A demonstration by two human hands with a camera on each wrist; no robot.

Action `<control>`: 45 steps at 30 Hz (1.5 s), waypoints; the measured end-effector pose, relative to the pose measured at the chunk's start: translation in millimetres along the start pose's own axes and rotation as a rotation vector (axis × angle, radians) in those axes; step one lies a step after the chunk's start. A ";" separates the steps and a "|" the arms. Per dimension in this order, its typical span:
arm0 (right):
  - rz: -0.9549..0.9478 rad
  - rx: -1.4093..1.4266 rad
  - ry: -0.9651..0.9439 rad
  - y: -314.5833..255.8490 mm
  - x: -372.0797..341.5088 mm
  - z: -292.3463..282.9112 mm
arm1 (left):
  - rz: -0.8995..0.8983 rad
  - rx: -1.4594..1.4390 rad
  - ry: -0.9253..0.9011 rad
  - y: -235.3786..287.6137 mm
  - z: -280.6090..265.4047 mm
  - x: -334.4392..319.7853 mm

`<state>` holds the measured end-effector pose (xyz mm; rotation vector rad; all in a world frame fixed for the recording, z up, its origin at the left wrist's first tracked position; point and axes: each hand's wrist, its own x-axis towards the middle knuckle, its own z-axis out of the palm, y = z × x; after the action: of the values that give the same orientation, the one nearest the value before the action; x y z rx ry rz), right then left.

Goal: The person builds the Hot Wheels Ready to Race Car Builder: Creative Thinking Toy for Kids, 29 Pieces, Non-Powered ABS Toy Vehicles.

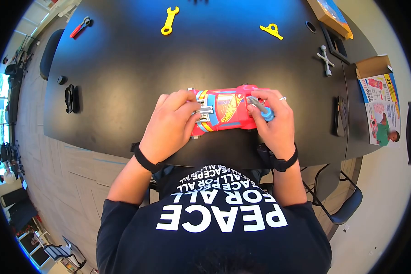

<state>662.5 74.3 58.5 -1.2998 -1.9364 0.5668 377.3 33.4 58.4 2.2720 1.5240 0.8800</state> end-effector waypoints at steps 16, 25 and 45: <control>-0.001 0.019 -0.008 0.5 1.4 0.6 | 0.050 0.103 -0.011 -6.4 -1.4 4.7; -0.088 -0.021 0.030 9.9 7.7 4.1 | -0.015 0.087 0.022 -21.0 9.4 14.7; 0.534 -0.090 0.145 134.4 -17.1 -61.1 | -0.094 0.013 -0.086 -44.4 29.3 34.8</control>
<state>793.8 109.4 -1.5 -1.8779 -1.5063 0.6229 371.6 86.4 23.8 2.1969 1.5890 0.7387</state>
